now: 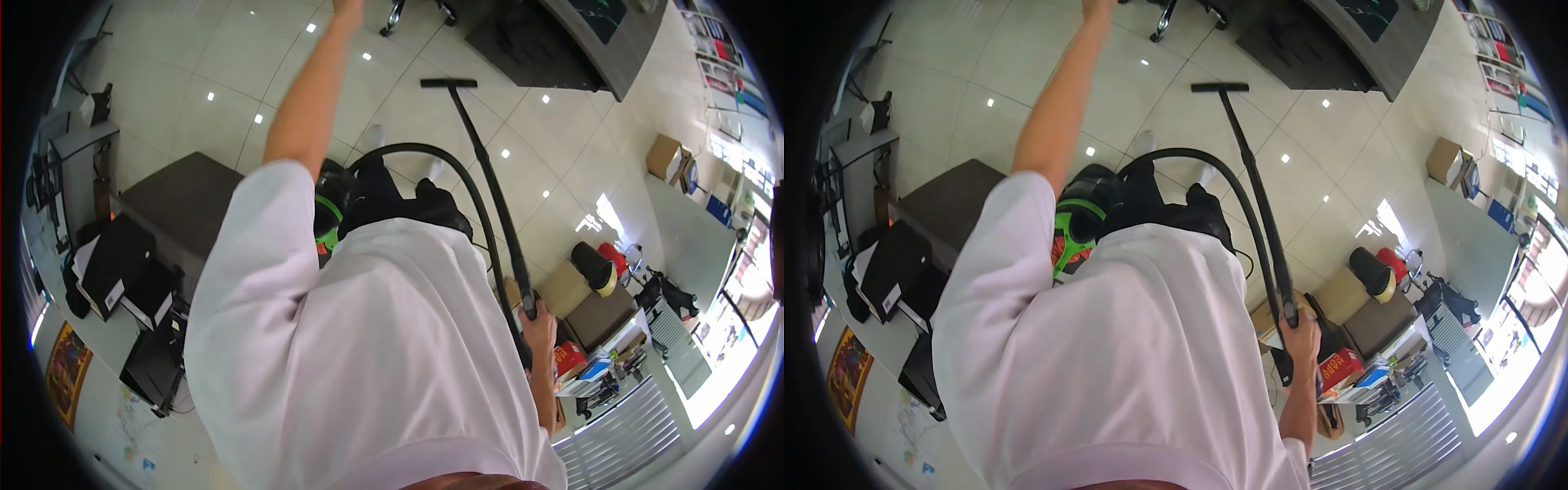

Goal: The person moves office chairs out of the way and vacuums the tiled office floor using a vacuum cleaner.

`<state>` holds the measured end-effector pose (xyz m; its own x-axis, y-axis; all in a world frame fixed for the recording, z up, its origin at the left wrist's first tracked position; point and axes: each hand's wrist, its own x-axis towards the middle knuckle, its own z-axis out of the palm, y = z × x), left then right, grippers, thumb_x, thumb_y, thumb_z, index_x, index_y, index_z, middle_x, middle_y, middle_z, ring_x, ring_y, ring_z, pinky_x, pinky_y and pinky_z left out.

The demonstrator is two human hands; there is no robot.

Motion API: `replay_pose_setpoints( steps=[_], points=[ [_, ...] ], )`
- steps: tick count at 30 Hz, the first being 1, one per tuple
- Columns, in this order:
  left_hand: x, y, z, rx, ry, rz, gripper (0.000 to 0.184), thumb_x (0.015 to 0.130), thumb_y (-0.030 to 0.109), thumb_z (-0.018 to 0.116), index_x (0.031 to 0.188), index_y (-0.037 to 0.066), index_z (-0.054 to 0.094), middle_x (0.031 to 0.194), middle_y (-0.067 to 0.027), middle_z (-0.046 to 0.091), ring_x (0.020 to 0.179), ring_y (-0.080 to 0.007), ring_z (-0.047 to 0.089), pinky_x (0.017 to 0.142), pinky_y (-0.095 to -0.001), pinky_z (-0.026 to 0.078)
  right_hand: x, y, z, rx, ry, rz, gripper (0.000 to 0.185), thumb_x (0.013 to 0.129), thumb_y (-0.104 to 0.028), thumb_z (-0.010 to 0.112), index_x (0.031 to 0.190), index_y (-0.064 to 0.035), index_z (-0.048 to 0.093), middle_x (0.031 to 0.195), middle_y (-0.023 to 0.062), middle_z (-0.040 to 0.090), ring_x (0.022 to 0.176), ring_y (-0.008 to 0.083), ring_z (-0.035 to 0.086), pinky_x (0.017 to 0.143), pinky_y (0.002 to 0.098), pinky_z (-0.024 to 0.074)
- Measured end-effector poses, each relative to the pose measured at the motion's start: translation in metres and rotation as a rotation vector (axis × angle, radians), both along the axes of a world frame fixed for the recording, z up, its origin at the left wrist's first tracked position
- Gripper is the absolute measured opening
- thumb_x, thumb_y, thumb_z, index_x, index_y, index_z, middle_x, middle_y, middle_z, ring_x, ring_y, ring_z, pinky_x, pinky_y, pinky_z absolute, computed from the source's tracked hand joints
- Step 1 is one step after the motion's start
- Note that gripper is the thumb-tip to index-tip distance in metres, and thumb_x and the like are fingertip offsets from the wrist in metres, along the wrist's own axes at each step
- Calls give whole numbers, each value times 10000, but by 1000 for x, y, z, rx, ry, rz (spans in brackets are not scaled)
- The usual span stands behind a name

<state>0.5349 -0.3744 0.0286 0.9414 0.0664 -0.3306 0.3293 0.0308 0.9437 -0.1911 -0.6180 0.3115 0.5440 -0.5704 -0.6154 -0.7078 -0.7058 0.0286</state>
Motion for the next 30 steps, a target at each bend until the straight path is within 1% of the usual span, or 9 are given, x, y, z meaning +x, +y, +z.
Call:
replay_pose_setpoints(
  steps=[3, 4, 8, 12, 14, 15, 19, 24, 30],
  points=[
    [-177, 38, -66, 279, 191, -240, 927, 951, 780, 494, 1352, -56, 506, 1153, -155, 660, 1115, -248, 641, 1017, -435, 459, 27, -51, -26, 71, 69, 56, 434, 884, -427, 745, 1032, -23, 684, 789, 292, 688, 821, 488, 697, 731, 563, 548],
    [-234, 63, -141, 363, 314, -297, 999, 967, 689, 548, 1504, -142, 410, 1512, -324, 503, 1411, -419, 502, 1139, -485, 423, 44, -63, -31, 64, 62, 99, 434, 890, -426, 741, 1032, -21, 675, 793, 289, 692, 826, 492, 696, 733, 568, 548],
    [-479, 149, -189, 705, 307, -758, 571, 961, 434, 580, 1207, -70, 687, 1193, -336, 684, 1212, -471, 632, 1031, -495, 489, 77, -113, -81, 79, 64, 244, 430, 906, -420, 729, 1038, -21, 639, 782, 277, 698, 822, 503, 693, 728, 579, 545],
    [-724, 211, -274, 848, 820, -135, 565, 926, 412, 597, 1005, -140, 689, 1015, -331, 726, 1009, -455, 708, 897, -515, 524, 55, -163, -118, 94, -41, 410, 384, 920, -356, 736, 971, -7, 585, 711, 274, 663, 763, 504, 677, 671, 576, 510],
    [-755, 196, -184, 543, 1024, 89, 518, 914, 372, 595, 918, -140, 674, 952, -292, 718, 894, -384, 704, 826, -497, 534, 28, -194, -117, 118, 7, 428, 404, 922, -362, 729, 1027, 10, 612, 759, 299, 682, 793, 512, 682, 696, 580, 523],
    [-780, 189, -188, 544, 1098, 138, 348, 926, 381, 604, 899, 42, 680, 843, -109, 684, 698, -231, 626, 634, -374, 499, 7, -207, -109, 114, 33, 444, 427, 920, -371, 726, 1059, 20, 623, 779, 311, 685, 806, 514, 685, 708, 582, 531],
    [-796, 104, -133, 391, 1157, 144, 336, 952, 369, 612, 982, 44, 690, 875, -98, 695, 714, -222, 623, 667, -387, 523, -77, -266, -55, 80, 285, 510, 603, 890, -402, 738, 1310, 21, 642, 971, 306, 723, 920, 489, 700, 799, 556, 562],
    [-764, 11, -154, 469, 658, -110, 384, 934, 349, 666, 1143, 31, 719, 1099, -175, 747, 1011, -301, 709, 895, -407, 547, -94, -279, -15, 141, 117, 465, 412, 898, -364, 738, 1087, -1, 688, 757, 264, 682, 746, 469, 694, 680, 527, 536],
    [-666, -18, -123, 474, 297, -81, 435, 942, 362, 694, 1228, 35, 679, 1123, -189, 744, 1050, -355, 713, 930, -433, 546, 23, -185, -152, 243, 13, 563, 422, 949, -420, 662, 979, -1, 628, 750, 271, 677, 780, 498, 681, 695, 577, 509]
  ],
)
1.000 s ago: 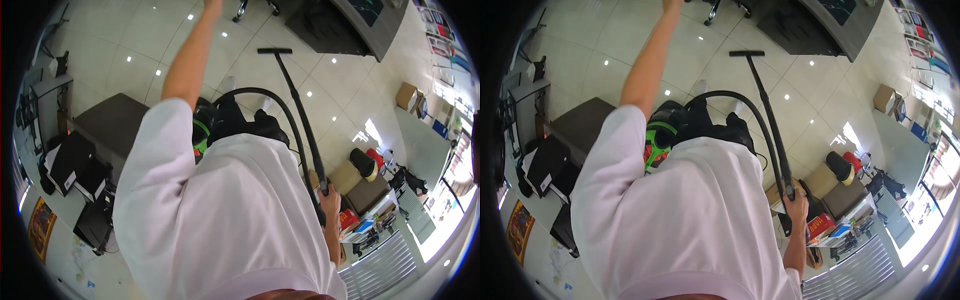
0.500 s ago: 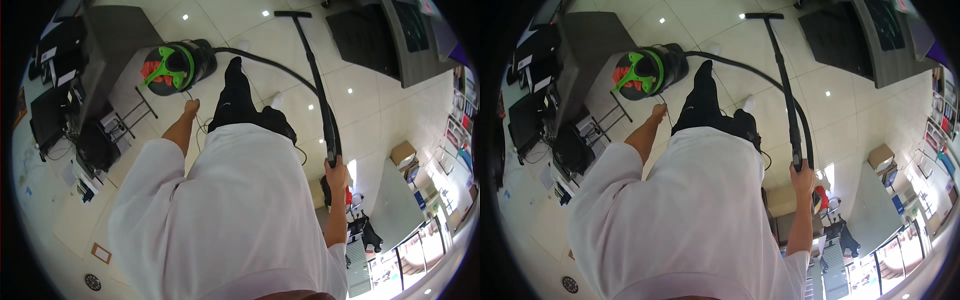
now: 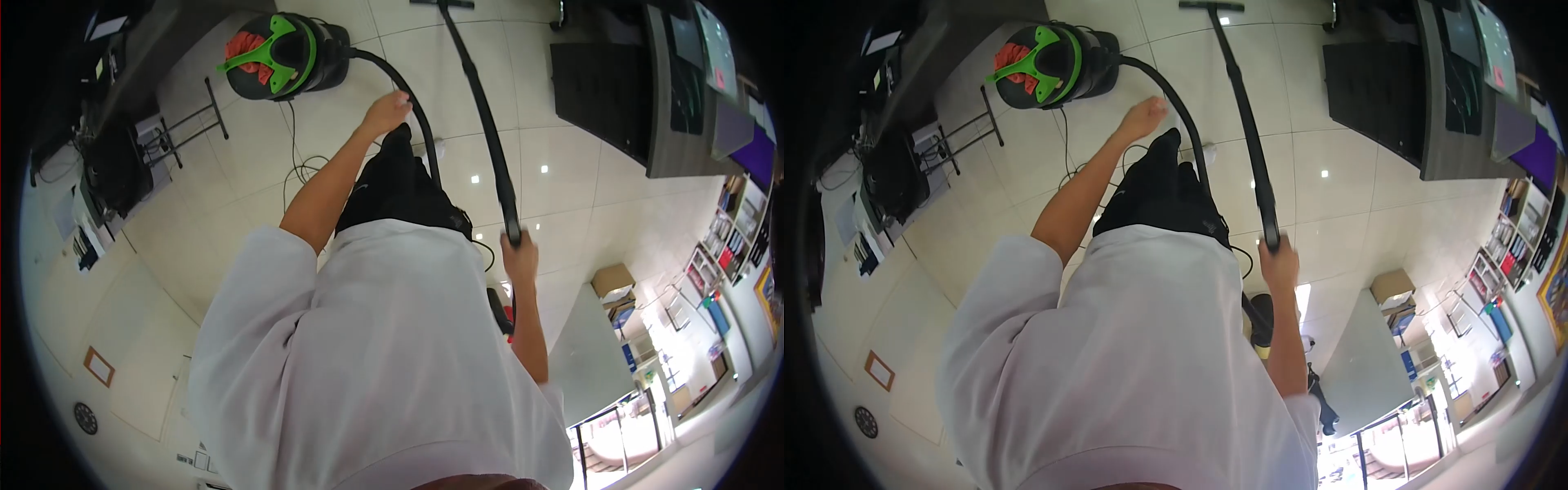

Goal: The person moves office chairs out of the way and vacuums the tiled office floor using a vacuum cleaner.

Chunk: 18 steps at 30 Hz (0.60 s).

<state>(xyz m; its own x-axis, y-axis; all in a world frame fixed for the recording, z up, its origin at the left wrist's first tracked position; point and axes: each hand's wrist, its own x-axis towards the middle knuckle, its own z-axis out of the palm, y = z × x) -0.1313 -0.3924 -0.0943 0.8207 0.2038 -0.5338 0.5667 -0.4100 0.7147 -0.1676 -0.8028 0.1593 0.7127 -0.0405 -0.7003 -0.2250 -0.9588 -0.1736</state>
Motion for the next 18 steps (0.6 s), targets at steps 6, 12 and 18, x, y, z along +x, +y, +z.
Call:
replay_pose_setpoints(
  steps=[6, 12, 18],
  points=[
    [42, 143, 10, 642, -292, 247, 506, 862, 352, 758, 1258, 52, 661, 1205, -202, 664, 1172, -415, 562, 1033, -507, 453, 42, 66, -51, 215, -147, 35, 398, 942, -338, 703, 942, 49, 612, 736, 275, 643, 694, 472, 643, 667, 513, 501],
    [27, 296, -13, 1135, -117, 376, 758, 884, 476, 723, 1492, 84, 495, 1462, -235, 514, 1330, -467, 461, 1125, -579, 397, 14, -10, 48, -61, -4, 150, 329, 899, -299, 731, 927, 9, 620, 711, 256, 642, 710, 480, 670, 631, 529, 495],
    [9, 251, -30, 1183, -48, 233, 897, 878, 509, 761, 1633, 379, 295, 1710, -218, 185, 1539, -526, 196, 1022, -820, 338, 9, -25, 151, -240, 184, 199, 323, 868, -344, 747, 909, -47, 626, 667, 210, 664, 674, 455, 695, 620, 531, 529]
  ],
)
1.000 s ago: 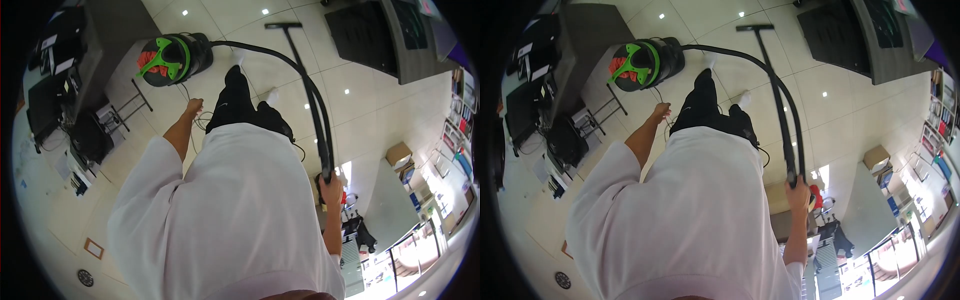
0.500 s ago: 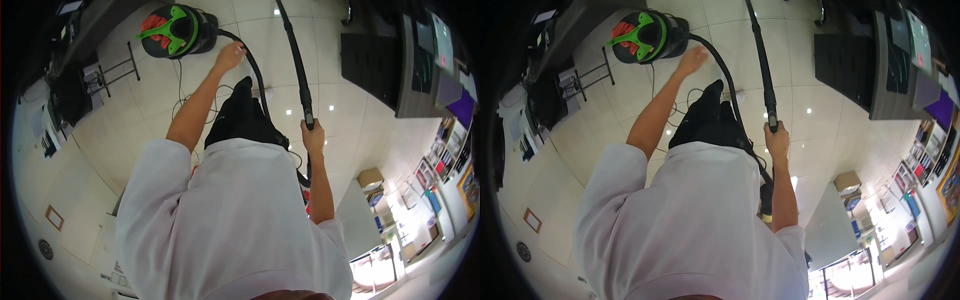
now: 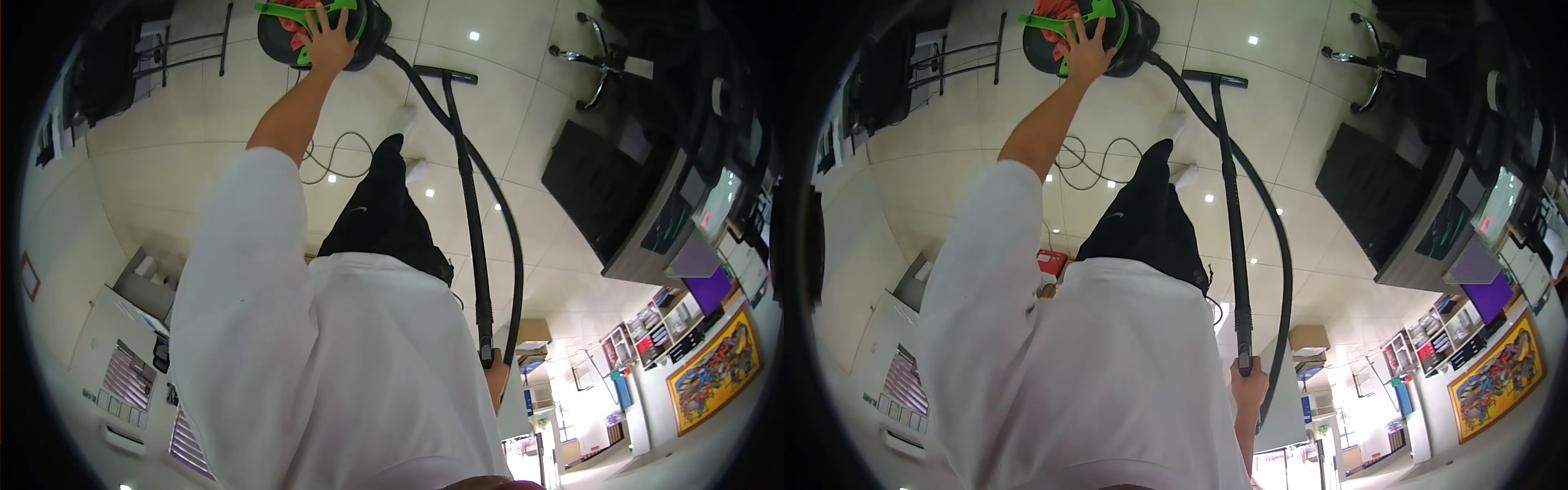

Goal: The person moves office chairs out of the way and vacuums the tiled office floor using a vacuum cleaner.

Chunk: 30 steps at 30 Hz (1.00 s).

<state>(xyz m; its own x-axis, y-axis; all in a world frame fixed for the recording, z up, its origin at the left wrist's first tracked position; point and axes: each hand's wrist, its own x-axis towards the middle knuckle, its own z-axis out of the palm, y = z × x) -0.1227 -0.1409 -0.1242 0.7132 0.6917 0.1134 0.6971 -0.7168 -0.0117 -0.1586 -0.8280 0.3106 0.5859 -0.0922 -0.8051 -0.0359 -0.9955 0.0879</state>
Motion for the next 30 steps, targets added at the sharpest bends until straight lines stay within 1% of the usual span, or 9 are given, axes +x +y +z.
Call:
replay_pose_setpoints(
  steps=[6, 7, 8, 13, 19, 21, 22, 23, 30],
  points=[
    [-10, 5, -3, 95, 343, 93, 936, 957, 196, 667, 1666, 459, 116, 1761, -156, 41, 1569, -467, 218, 903, -808, 422, 57, 58, -90, 221, -146, 58, 325, 884, -335, 764, 909, -40, 629, 628, 194, 639, 615, 433, 674, 576, 505, 504],
    [-5, 0, 28, 212, 344, 76, 807, 939, 170, 649, 1639, 366, 298, 1691, -175, 288, 1498, -412, 388, 892, -741, 471, 72, 72, -121, 212, -178, 144, 342, 887, -321, 754, 914, -5, 625, 627, 180, 610, 552, 352, 625, 562, 460, 480],
    [-4, 10, 29, 204, 350, 87, 807, 939, 170, 649, 1639, 366, 298, 1691, -175, 288, 1498, -412, 388, 892, -741, 471, 91, 109, -138, 264, -180, 123, 361, 895, -330, 752, 929, 5, 622, 624, 184, 606, 560, 352, 640, 566, 464, 484],
    [4, 83, -2, 39, 205, 235, 719, 961, 187, 557, 1624, 382, 361, 1764, -100, 98, 1593, -416, 160, 1073, -816, 268, 135, 199, -185, 394, -145, 109, 287, 954, -240, 717, 907, 20, 608, 640, 167, 597, 536, 272, 544, 572, 421, 463],
    [26, 69, 40, -62, 282, 126, 563, 916, 285, 616, 1444, 96, 571, 1607, -241, 404, 1503, -425, 341, 1086, -705, 345, 145, 184, -167, 401, -97, 129, 301, 943, -264, 715, 963, 19, 614, 657, 214, 643, 564, 380, 648, 590, 463, 510],
    [28, 25, 14, -76, 233, -31, 507, 917, 347, 705, 1317, 43, 636, 1409, -207, 587, 1307, -341, 552, 999, -533, 480, 157, 146, -162, 395, -96, 212, 291, 938, -262, 716, 960, 11, 617, 654, 220, 648, 585, 400, 665, 598, 482, 513],
    [32, -2, -17, -341, 372, -45, 588, 927, 191, 655, 1498, 218, 516, 1463, -153, 563, 1360, -383, 524, 906, -647, 511, 162, 129, -153, 398, -112, 244, 282, 933, -262, 721, 960, -2, 617, 652, 232, 650, 612, 431, 675, 597, 502, 517],
    [28, -62, 5, -394, 305, -85, 434, 914, 217, 662, 1335, 123, 620, 1242, -126, 666, 1237, -349, 590, 926, -579, 524, 167, 104, -145, 373, -120, 311, 284, 930, -267, 725, 954, -7, 615, 649, 238, 647, 624, 442, 675, 596, 508, 518],
    [-8, -432, 11, -1056, 377, -329, 765, 937, 342, 712, 1594, 142, 375, 1580, -180, 446, 1459, -356, 428, 1127, -577, 426, 203, -78, -64, 211, -72, 550, 269, 916, -224, 736, 939, 18, 621, 610, 201, 602, 538, 384, 620, 547, 464, 476]
  ],
)
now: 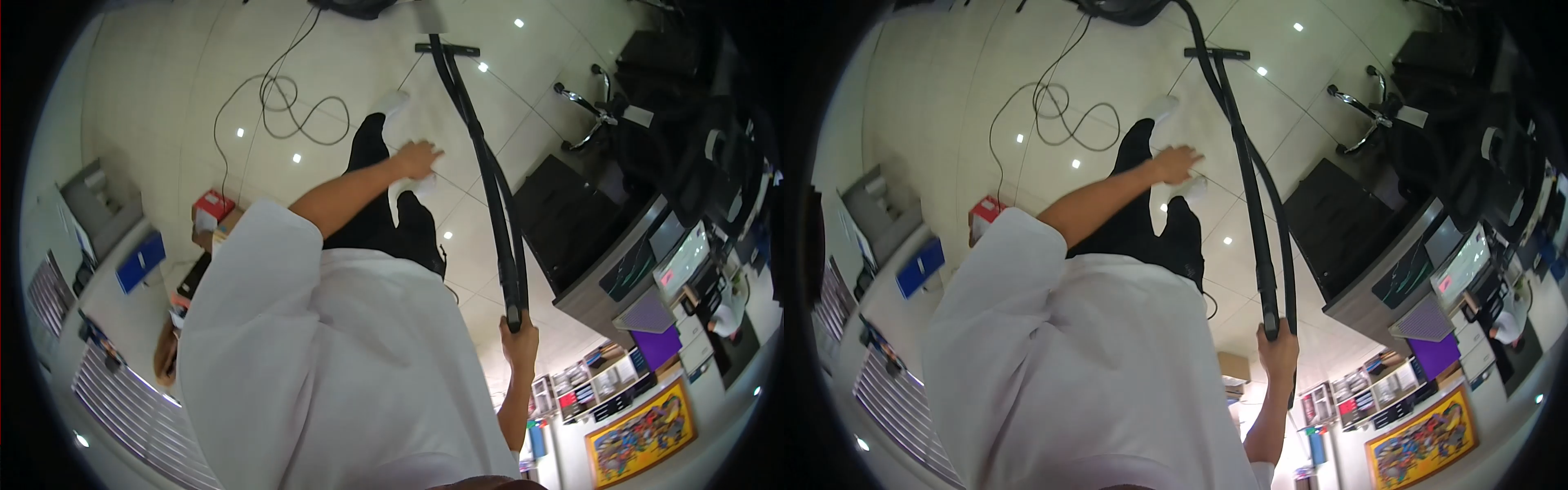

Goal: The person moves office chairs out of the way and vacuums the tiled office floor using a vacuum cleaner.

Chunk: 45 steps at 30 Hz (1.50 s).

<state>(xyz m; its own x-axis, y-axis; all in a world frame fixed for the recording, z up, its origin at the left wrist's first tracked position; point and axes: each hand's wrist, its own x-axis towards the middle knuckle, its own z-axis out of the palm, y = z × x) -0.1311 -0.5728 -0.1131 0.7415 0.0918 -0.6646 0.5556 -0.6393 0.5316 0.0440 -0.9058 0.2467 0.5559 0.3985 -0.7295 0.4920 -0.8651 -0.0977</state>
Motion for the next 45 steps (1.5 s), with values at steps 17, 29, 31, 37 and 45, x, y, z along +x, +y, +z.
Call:
replay_pose_setpoints(
  steps=[17, 29, 31, 37, 45],
  points=[
    [117, -146, 233, 280, -1065, 113, 468, 691, 284, 900, 1083, 182, 665, 1179, -16, 635, 1343, -261, 533, 1276, -596, 240, -87, -152, 91, 316, -136, -538, 251, 886, -104, 786, 837, -21, 554, 631, 20, 516, 607, 87, 436, 535, 295, 383],
    [-20, -159, 339, 676, -1077, 310, 183, 865, 290, 763, 916, 174, 632, 955, 11, 586, 1085, -188, 613, 1235, -556, 303, -68, -248, 63, 551, -108, 26, 278, 853, -243, 815, 881, -73, 596, 595, 44, 548, 510, 156, 536, 502, 319, 421],
    [-52, -164, 340, 756, -990, 412, 197, 881, 310, 756, 917, 164, 629, 945, 13, 594, 1061, -191, 616, 1219, -555, 316, -51, -240, 53, 614, -13, 154, 317, 793, -241, 869, 880, -67, 619, 614, 93, 607, 481, 282, 597, 493, 364, 469],
    [-128, -189, 282, 657, -703, 253, 336, 708, 64, 788, 998, 148, 642, 977, 26, 634, 1065, -216, 618, 1234, -563, 293, -49, -162, 32, 540, 113, 317, 321, 849, -289, 821, 832, -75, 582, 615, 113, 631, 516, 353, 639, 487, 429, 478],
    [-74, -234, 144, 330, -654, 277, 290, 779, 96, 750, 1053, 173, 691, 1002, -1, 660, 1099, -224, 630, 1178, -534, 359, -66, -148, 35, 228, -38, 348, 363, 896, -375, 784, 841, -72, 592, 607, 162, 635, 567, 426, 655, 531, 505, 496]
  ],
)
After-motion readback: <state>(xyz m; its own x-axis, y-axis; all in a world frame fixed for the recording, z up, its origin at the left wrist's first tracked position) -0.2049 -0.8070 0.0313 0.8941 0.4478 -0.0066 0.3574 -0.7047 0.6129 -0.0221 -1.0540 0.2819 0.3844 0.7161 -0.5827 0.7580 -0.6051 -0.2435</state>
